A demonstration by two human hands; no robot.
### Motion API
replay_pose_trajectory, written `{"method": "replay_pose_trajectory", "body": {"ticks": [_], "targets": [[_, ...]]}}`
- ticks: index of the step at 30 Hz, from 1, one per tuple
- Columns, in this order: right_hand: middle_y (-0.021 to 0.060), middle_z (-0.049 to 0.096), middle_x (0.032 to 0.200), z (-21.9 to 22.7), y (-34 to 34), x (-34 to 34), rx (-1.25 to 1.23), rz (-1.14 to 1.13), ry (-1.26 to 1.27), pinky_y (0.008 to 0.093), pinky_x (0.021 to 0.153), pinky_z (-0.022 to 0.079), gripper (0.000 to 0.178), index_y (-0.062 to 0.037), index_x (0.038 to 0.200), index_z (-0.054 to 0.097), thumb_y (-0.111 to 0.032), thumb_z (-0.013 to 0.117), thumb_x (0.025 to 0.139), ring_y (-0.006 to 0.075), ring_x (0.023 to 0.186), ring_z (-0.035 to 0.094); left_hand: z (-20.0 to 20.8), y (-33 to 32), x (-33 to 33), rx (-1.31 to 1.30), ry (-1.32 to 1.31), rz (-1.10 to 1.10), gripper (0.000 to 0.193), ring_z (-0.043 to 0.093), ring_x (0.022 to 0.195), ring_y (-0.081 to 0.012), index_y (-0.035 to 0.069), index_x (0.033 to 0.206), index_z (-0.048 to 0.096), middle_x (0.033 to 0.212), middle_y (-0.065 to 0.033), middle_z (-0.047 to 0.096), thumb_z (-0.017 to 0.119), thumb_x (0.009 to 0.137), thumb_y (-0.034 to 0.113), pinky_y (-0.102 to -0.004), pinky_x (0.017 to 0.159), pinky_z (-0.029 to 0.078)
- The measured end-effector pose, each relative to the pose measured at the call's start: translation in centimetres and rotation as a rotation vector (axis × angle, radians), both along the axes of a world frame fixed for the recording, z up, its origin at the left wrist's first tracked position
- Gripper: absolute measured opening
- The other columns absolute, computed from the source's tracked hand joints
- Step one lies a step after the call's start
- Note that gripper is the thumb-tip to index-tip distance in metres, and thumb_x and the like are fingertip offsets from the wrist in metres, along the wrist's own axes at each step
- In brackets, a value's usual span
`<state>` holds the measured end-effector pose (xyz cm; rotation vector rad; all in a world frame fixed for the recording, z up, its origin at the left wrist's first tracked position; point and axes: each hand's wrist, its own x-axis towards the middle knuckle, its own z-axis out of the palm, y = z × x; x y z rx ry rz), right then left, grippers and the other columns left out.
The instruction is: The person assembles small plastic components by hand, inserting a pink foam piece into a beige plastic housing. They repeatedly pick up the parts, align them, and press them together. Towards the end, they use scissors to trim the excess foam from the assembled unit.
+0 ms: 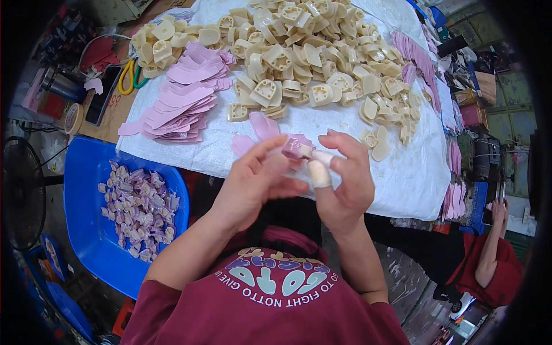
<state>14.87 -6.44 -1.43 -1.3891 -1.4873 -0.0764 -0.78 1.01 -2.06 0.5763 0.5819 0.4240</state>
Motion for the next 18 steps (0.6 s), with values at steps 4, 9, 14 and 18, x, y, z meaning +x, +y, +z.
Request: {"method": "replay_pose_trajectory", "body": {"ticks": [4, 9, 14, 18], "targets": [[0.0164, 0.062, 0.113, -0.4, -0.4, -2.0, -0.143, 0.149, 0.176, 0.0371, 0.078, 0.049, 0.027, -0.0011, 0.1, 0.055, -0.004, 0.071, 0.078, 0.0306, 0.099, 0.061, -0.7, 0.3, 0.2, -0.248, -0.245, 0.066, 0.05, 0.062, 0.103, -0.0251, 0.005, 0.143, 0.033, 0.119, -0.0143, 0.057, 0.036, 0.102, 0.034, -0.0374, 0.083, 0.055], [0.0088, 0.062, 0.107, 0.4, -0.4, -3.4, -0.429, 0.381, 1.235, 0.0184, 0.053, 0.044, 0.046, -0.0018, 0.137, 0.046, 0.001, 0.053, 0.092, 0.0044, 0.067, 0.052, 1.4, -0.6, 0.2, -0.094, -0.256, 0.129, 0.052, 0.06, 0.08, -0.0184, 0.012, 0.148, 0.026, 0.104, -0.0102, 0.059, 0.034, 0.102, 0.035, -0.0317, 0.066, 0.052], [0.0101, 0.059, 0.111, -1.2, 0.0, -3.6, -0.449, 0.456, 1.258, 0.019, 0.054, 0.047, 0.042, -0.0015, 0.133, 0.05, 0.001, 0.05, 0.092, 0.0049, 0.065, 0.054, 0.9, -1.1, 0.7, 0.053, -0.1, 0.225, 0.054, 0.055, 0.071, -0.012, 0.012, 0.149, 0.024, 0.097, -0.0073, 0.058, 0.036, 0.101, 0.034, -0.0254, 0.051, 0.044], [0.0112, 0.056, 0.128, -0.3, 0.5, -3.7, -0.467, 0.417, 1.263, 0.0198, 0.054, 0.049, 0.035, -0.0004, 0.128, 0.055, -0.002, 0.05, 0.093, 0.007, 0.072, 0.059, 0.5, -1.5, 0.8, 0.388, 0.012, 0.231, 0.054, 0.052, 0.071, -0.0088, 0.011, 0.149, 0.024, 0.096, -0.005, 0.056, 0.038, 0.102, 0.032, -0.0227, 0.054, 0.043]]}}
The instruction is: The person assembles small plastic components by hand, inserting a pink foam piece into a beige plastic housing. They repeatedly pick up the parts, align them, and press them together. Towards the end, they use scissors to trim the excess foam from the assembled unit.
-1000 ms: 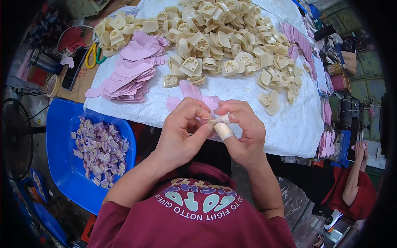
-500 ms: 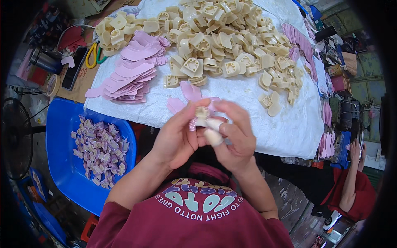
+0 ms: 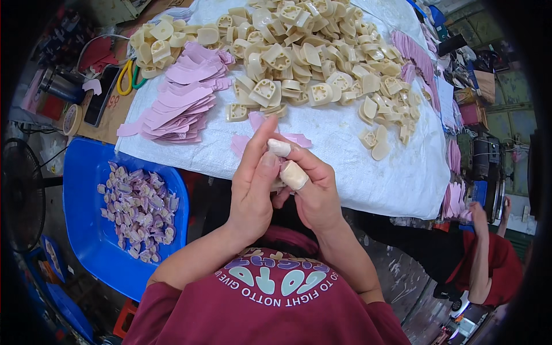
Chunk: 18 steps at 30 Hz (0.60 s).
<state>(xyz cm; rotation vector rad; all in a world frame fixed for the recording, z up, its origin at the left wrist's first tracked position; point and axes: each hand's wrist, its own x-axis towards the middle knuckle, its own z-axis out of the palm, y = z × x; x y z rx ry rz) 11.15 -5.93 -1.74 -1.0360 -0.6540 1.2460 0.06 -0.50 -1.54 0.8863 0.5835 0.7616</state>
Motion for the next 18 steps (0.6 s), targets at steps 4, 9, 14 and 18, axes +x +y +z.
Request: {"method": "replay_pose_trajectory", "body": {"ticks": [4, 9, 14, 18], "targets": [[0.0116, 0.052, 0.135, -0.8, 0.4, -0.7, 0.03, -0.075, -0.206, 0.0211, 0.059, 0.05, 0.032, -0.0006, 0.125, 0.056, -0.007, 0.053, 0.094, 0.0112, 0.086, 0.061, -0.7, 0.3, 0.7, 0.053, 0.032, 0.067, 0.052, 0.051, 0.068, -0.0071, 0.01, 0.149, 0.027, 0.093, -0.0039, 0.056, 0.039, 0.102, 0.029, -0.0212, 0.052, 0.041], [0.0171, 0.047, 0.139, -1.5, -0.1, 0.5, 0.143, 0.007, -0.518, 0.0371, 0.097, 0.041, 0.042, 0.0018, 0.129, 0.051, -0.013, 0.059, 0.091, 0.0271, 0.121, 0.05, -0.7, 1.1, 0.0, -0.029, 0.054, -0.016, 0.052, 0.052, 0.078, -0.0073, 0.011, 0.147, 0.031, 0.101, -0.0036, 0.055, 0.043, 0.1, 0.028, -0.0213, 0.059, 0.045], [0.0198, 0.047, 0.138, -1.5, 0.0, 0.7, 0.156, -0.025, -0.872, 0.0404, 0.104, 0.036, 0.044, 0.0051, 0.126, 0.05, -0.014, 0.062, 0.088, 0.0306, 0.123, 0.048, -1.2, 2.4, -0.6, -0.112, 0.048, -0.191, 0.06, 0.055, 0.074, -0.01, 0.016, 0.151, 0.019, 0.099, -0.0049, 0.056, 0.047, 0.1, 0.03, -0.0234, 0.059, 0.046], [0.019, 0.049, 0.136, -0.9, -0.2, 2.2, 0.205, 0.01, -0.88, 0.0364, 0.095, 0.043, 0.041, 0.0061, 0.124, 0.051, -0.012, 0.061, 0.088, 0.0225, 0.094, 0.06, -0.4, 2.2, -1.3, -0.293, -0.203, -0.294, 0.067, 0.058, 0.092, -0.0129, 0.019, 0.153, 0.011, 0.112, -0.0061, 0.056, 0.049, 0.099, 0.031, -0.0282, 0.075, 0.05]]}}
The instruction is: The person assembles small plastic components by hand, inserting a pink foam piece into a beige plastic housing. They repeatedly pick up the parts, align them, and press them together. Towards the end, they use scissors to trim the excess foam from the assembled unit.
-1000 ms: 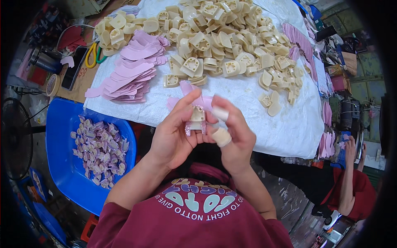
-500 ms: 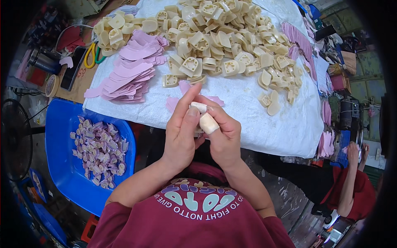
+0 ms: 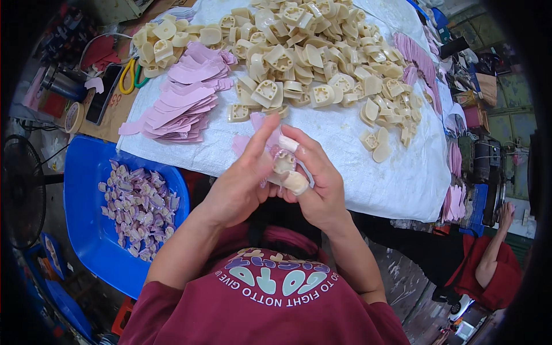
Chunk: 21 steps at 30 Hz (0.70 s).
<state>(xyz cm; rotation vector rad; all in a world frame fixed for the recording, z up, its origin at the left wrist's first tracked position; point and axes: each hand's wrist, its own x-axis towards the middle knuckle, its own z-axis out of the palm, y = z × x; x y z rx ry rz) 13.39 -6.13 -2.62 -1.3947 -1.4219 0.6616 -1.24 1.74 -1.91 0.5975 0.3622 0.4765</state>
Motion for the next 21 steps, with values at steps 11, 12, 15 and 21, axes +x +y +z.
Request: {"method": "replay_pose_trajectory", "body": {"ticks": [11, 12, 15, 21], "targets": [[0.0135, 0.052, 0.133, -0.2, -0.3, -0.5, 0.045, 0.174, 0.692, 0.0218, 0.063, 0.048, 0.046, 0.0024, 0.134, 0.047, -0.004, 0.058, 0.09, 0.0055, 0.071, 0.056, 0.2, -0.1, 0.1, -0.128, -0.213, -0.02, 0.093, 0.061, 0.092, -0.0158, 0.021, 0.153, 0.003, 0.111, -0.0103, 0.06, 0.068, 0.088, 0.015, -0.0292, 0.077, 0.05], [0.013, 0.054, 0.131, -0.1, -0.4, -0.5, -0.006, 0.167, 0.757, 0.0219, 0.066, 0.048, 0.046, 0.0019, 0.134, 0.046, -0.003, 0.058, 0.09, 0.006, 0.075, 0.057, 0.3, -0.2, 0.2, -0.115, -0.186, -0.001, 0.094, 0.061, 0.091, -0.0156, 0.021, 0.153, 0.003, 0.111, -0.0103, 0.06, 0.069, 0.087, 0.014, -0.029, 0.077, 0.049], [0.0109, 0.057, 0.128, 0.3, -0.3, -0.6, -0.116, 0.186, 0.926, 0.023, 0.075, 0.049, 0.046, 0.0006, 0.135, 0.047, -0.004, 0.058, 0.09, 0.0086, 0.087, 0.06, -0.3, -0.2, 0.2, -0.071, -0.136, 0.035, 0.098, 0.06, 0.092, -0.0149, 0.02, 0.153, 0.003, 0.112, -0.0104, 0.06, 0.072, 0.085, 0.012, -0.0284, 0.077, 0.049], [0.0112, 0.058, 0.127, 0.7, 0.0, -1.0, -0.101, 0.121, 0.866, 0.0282, 0.09, 0.048, 0.042, 0.0025, 0.132, 0.049, -0.011, 0.057, 0.093, 0.0161, 0.107, 0.06, -0.3, 0.0, 0.0, 0.116, -0.106, 0.034, 0.098, 0.059, 0.096, -0.0163, 0.02, 0.153, 0.004, 0.112, -0.0102, 0.059, 0.07, 0.083, 0.004, -0.0312, 0.079, 0.049]]}}
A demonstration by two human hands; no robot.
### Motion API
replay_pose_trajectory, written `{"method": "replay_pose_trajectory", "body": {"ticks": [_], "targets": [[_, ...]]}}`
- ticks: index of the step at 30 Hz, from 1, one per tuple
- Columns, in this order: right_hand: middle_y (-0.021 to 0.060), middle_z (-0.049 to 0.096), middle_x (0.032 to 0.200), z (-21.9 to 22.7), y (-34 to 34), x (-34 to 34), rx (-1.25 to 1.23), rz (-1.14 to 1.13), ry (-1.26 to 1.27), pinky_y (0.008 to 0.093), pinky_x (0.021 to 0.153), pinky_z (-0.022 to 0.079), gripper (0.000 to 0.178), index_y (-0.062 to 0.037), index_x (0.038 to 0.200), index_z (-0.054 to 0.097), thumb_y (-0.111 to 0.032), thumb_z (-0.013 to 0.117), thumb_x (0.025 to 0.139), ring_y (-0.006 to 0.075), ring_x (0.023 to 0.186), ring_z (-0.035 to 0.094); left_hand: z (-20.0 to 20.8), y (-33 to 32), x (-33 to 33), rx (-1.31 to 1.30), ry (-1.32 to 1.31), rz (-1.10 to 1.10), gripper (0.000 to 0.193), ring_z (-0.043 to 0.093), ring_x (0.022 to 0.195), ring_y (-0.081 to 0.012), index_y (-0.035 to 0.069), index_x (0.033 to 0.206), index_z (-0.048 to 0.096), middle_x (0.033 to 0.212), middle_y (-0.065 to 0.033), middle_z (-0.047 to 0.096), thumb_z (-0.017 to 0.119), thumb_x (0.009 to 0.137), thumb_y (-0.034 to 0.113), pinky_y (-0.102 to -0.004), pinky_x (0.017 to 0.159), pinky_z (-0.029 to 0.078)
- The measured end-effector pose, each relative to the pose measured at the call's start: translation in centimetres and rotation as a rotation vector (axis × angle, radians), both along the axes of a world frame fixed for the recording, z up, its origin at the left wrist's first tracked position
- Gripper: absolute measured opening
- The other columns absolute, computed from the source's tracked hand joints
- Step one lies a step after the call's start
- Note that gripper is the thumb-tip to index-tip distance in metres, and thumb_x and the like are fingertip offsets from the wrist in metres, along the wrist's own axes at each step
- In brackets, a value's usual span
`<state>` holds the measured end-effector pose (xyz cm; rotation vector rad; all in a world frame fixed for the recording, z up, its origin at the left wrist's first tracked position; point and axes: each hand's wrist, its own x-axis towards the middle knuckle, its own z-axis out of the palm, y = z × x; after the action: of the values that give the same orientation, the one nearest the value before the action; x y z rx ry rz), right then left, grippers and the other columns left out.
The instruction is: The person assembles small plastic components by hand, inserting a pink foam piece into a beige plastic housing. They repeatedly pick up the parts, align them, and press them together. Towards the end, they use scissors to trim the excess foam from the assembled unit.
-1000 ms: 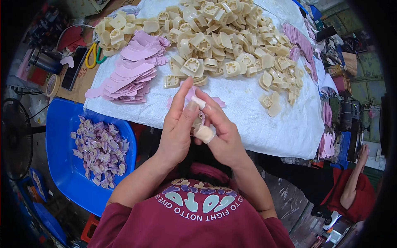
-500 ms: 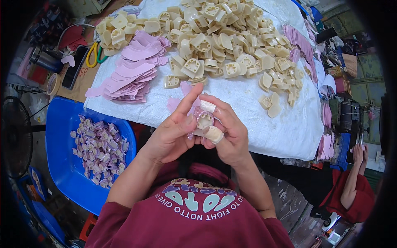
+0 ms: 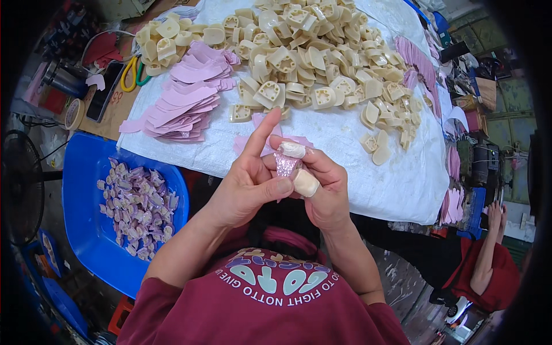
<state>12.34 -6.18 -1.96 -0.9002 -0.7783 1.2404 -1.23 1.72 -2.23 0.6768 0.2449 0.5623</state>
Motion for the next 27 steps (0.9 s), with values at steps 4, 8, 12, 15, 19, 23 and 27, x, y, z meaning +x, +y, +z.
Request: {"method": "replay_pose_trajectory", "body": {"ticks": [4, 8, 12, 15, 19, 23, 27], "targets": [[0.0139, 0.059, 0.125, -0.8, -0.3, 1.0, -0.012, -0.09, 0.159, 0.0324, 0.094, 0.047, 0.039, 0.0027, 0.13, 0.052, -0.014, 0.056, 0.095, 0.0204, 0.111, 0.059, 0.7, 0.8, -0.2, 0.751, 0.266, 0.118, 0.094, 0.059, 0.099, -0.0245, 0.017, 0.152, 0.016, 0.119, -0.0151, 0.055, 0.07, 0.078, -0.002, -0.036, 0.08, 0.05], [0.0118, 0.067, 0.103, -0.8, -1.1, 3.3, -0.458, 0.044, 0.113, 0.0291, 0.073, 0.057, 0.026, 0.002, 0.111, 0.064, -0.017, 0.058, 0.094, 0.0184, 0.09, 0.066, 0.2, 1.9, -0.6, 1.505, 0.423, 0.159, 0.091, 0.056, 0.11, -0.0341, 0.007, 0.144, 0.032, 0.126, -0.0201, 0.05, 0.077, 0.066, 0.0, -0.0394, 0.088, 0.048], [0.0083, 0.068, 0.093, -0.7, -1.4, 3.6, -0.398, 0.052, 0.012, 0.0266, 0.068, 0.057, 0.016, 0.0024, 0.099, 0.068, -0.009, 0.06, 0.091, 0.0147, 0.08, 0.066, 0.9, 2.0, -0.5, 1.517, 0.426, 0.183, 0.077, 0.056, 0.105, -0.0372, 0.004, 0.134, 0.044, 0.117, -0.0206, 0.053, 0.077, 0.064, 0.0, -0.0395, 0.084, 0.05], [0.0074, 0.068, 0.09, -0.8, -1.6, 2.3, -0.293, -0.078, -0.31, 0.0238, 0.07, 0.055, 0.014, 0.0032, 0.1, 0.067, -0.005, 0.062, 0.09, 0.0103, 0.081, 0.064, 0.5, 2.8, -1.7, 1.522, 0.598, 0.0, 0.06, 0.06, 0.091, -0.0326, 0.002, 0.121, 0.055, 0.1, -0.016, 0.059, 0.077, 0.065, 0.005, -0.0374, 0.075, 0.05], [0.005, 0.068, 0.09, 0.2, -1.9, 1.9, -0.216, -0.098, -0.169, 0.0215, 0.07, 0.051, 0.014, 0.0046, 0.1, 0.067, -0.003, 0.062, 0.089, 0.0065, 0.081, 0.06, 1.3, 2.2, -1.3, 1.551, 0.574, 0.167, 0.047, 0.061, 0.074, -0.029, 0.002, 0.104, 0.06, 0.082, -0.0105, 0.06, 0.08, 0.062, 0.01, -0.0357, 0.065, 0.049], [0.0033, 0.067, 0.091, 0.6, -1.2, 1.3, -0.178, -0.195, -0.493, 0.0215, 0.07, 0.049, 0.016, 0.0046, 0.103, 0.066, -0.004, 0.06, 0.091, 0.0063, 0.081, 0.059, 0.9, 1.4, -0.6, 1.486, 0.633, 0.25, 0.041, 0.061, 0.069, -0.0292, 0.004, 0.096, 0.058, 0.078, -0.0102, 0.058, 0.079, 0.063, 0.015, -0.0383, 0.061, 0.048], [0.0024, 0.066, 0.09, 0.2, -1.0, 2.4, -0.168, -0.103, -0.131, 0.0217, 0.072, 0.048, 0.017, 0.0035, 0.103, 0.066, -0.006, 0.058, 0.092, 0.0065, 0.08, 0.058, 0.2, 0.8, -0.1, 1.292, 0.587, 0.343, 0.037, 0.061, 0.063, -0.0299, 0.004, 0.091, 0.056, 0.071, -0.0101, 0.057, 0.077, 0.064, 0.016, -0.0396, 0.055, 0.047]]}}
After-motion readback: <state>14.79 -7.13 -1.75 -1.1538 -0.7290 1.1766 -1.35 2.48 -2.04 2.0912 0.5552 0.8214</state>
